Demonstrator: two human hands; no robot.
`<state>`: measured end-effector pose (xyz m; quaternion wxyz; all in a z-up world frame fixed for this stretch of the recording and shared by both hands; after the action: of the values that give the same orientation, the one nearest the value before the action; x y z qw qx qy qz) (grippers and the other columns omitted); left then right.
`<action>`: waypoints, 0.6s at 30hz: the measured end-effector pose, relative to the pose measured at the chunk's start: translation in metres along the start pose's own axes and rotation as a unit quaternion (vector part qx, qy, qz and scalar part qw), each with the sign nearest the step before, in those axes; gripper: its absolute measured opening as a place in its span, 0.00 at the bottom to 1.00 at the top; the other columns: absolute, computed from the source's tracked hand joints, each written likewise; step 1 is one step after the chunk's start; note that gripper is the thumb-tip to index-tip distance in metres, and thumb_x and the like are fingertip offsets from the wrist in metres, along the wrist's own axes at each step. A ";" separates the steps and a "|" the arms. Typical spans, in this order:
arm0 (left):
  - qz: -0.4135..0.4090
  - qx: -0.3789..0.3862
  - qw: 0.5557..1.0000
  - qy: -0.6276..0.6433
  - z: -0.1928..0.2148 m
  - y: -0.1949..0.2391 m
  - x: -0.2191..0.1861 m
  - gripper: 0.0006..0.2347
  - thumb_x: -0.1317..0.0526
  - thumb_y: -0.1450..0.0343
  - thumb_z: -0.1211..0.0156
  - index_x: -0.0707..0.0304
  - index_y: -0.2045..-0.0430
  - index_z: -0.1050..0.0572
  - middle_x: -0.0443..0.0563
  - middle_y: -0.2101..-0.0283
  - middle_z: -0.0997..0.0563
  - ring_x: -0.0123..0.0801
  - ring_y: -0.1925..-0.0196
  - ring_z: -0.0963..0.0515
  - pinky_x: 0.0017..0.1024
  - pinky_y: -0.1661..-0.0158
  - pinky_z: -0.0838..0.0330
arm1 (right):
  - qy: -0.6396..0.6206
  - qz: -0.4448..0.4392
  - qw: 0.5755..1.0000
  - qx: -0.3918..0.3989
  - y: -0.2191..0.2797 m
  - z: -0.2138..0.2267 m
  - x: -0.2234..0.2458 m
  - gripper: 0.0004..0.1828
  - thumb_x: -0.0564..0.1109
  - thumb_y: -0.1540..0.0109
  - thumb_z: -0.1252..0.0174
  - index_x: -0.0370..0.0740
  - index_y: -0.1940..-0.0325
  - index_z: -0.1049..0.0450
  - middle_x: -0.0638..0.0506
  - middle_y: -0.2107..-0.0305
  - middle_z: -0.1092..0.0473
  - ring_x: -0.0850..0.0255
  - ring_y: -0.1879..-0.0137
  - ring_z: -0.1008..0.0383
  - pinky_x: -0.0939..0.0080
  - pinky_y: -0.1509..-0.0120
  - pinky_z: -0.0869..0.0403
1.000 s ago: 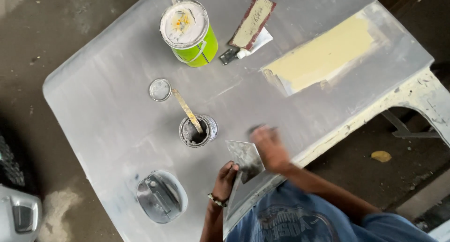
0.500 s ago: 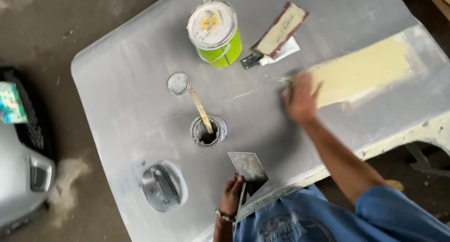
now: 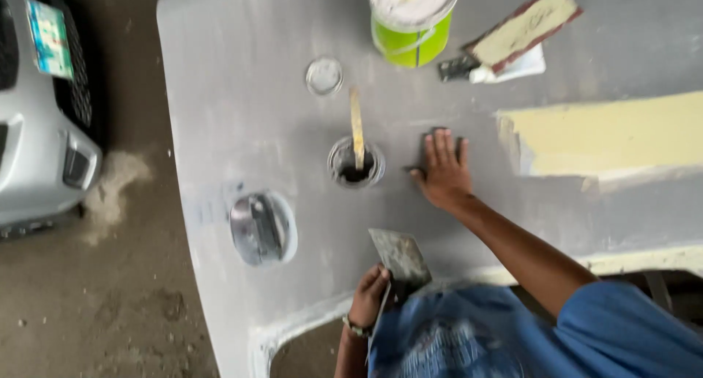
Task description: The person uses a putty knife to scoop body filler from a can and applies it to a car hood. They spread the filler over the surface and smooth it out with the tool, working around the fuel cap area.
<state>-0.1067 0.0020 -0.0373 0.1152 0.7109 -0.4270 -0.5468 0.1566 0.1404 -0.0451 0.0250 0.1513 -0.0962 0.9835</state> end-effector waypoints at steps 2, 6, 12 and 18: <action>0.002 -0.011 1.000 0.026 0.006 0.019 0.019 0.12 0.56 0.21 0.49 0.60 0.73 0.30 0.41 0.79 0.29 0.22 0.80 0.33 0.23 0.77 0.39 | -0.041 -0.004 0.999 0.032 0.028 -0.010 0.017 0.38 0.56 0.37 0.43 0.29 0.30 0.40 0.34 0.32 0.43 0.41 0.26 0.48 0.31 0.28 0.50; -0.019 -0.003 0.998 0.064 0.043 0.012 0.041 0.11 0.58 0.20 0.48 0.59 0.73 0.30 0.38 0.80 0.34 0.19 0.81 0.37 0.22 0.79 0.44 | -0.154 -0.023 0.985 0.075 0.048 -0.034 0.046 0.31 0.56 0.37 0.38 0.37 0.37 0.34 0.41 0.35 0.37 0.46 0.29 0.39 0.42 0.28 0.41; -0.014 0.015 1.000 0.015 0.084 0.053 0.012 0.11 0.57 0.21 0.49 0.58 0.74 0.30 0.40 0.80 0.31 0.21 0.82 0.35 0.23 0.79 0.42 | -0.265 -0.188 0.945 0.048 0.033 -0.016 0.081 0.54 0.59 0.50 0.25 0.32 0.31 0.44 0.36 0.40 0.38 0.42 0.38 0.34 0.48 0.33 0.32; -0.028 0.028 0.999 -0.012 0.117 0.069 0.018 0.11 0.58 0.21 0.48 0.60 0.74 0.29 0.40 0.80 0.30 0.21 0.81 0.34 0.23 0.78 0.41 | -0.347 -0.118 0.926 -0.092 -0.035 0.013 0.111 0.70 0.56 0.58 0.18 0.25 0.27 0.55 0.30 0.36 0.43 0.38 0.29 0.42 0.44 0.26 0.41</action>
<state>-0.2420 -0.0181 -0.0499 0.0744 0.7189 -0.4236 -0.5461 0.0569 0.1745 0.0068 0.1194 0.4906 -0.1703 0.8462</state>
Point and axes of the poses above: each hand's wrist, its own y-axis away from the middle knuckle, its own z-axis out of the back of the hand, x = y × z, the point moved 7 cm from there along -y, towards the middle knuckle
